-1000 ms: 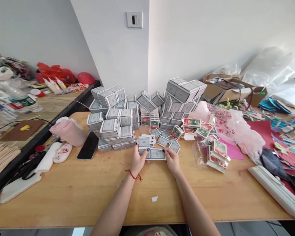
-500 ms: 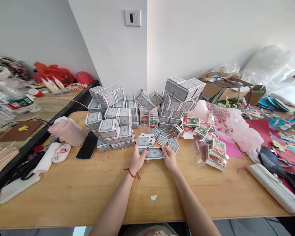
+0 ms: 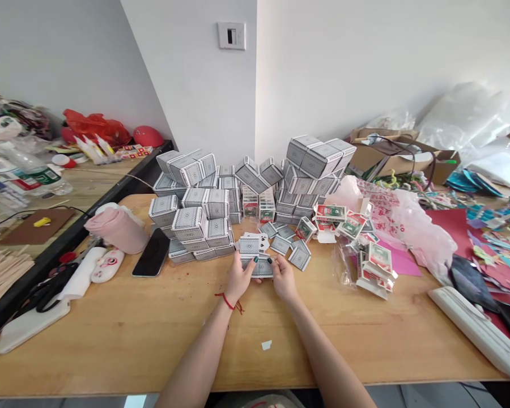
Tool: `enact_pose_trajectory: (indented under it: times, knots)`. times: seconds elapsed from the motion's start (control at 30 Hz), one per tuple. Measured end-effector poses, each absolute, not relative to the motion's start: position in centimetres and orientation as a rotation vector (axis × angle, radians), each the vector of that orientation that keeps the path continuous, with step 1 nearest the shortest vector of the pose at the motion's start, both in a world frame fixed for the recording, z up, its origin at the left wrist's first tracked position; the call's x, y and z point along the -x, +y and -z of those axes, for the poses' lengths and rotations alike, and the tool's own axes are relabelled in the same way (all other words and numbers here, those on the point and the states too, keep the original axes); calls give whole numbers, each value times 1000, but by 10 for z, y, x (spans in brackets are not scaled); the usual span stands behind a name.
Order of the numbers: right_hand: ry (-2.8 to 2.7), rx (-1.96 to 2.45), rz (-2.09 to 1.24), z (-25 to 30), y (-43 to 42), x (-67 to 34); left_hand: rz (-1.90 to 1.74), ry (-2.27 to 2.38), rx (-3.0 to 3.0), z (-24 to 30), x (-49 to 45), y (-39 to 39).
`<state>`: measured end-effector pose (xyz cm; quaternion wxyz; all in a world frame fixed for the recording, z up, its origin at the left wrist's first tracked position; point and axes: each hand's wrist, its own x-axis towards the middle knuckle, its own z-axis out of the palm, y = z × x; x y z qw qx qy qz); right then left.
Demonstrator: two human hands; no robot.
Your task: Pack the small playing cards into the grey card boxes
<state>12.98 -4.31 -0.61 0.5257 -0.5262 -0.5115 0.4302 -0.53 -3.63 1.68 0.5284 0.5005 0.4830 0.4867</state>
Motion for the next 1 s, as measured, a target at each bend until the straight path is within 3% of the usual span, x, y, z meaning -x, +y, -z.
enact_pose_trajectory:
  times: [0.6, 0.8, 1.0]
  knots:
    - [-1054, 1308, -941, 3, -49, -126, -1277, 1160, -1091, -12, 7, -34]
    - [-1463, 1395, -736, -2, -45, -133, -1306, 1151, -1082, -9, 6, -33]
    - [-1476, 1407, -734, 3, -45, -135, -1352, 1152, -1020, -6, 5, -33]
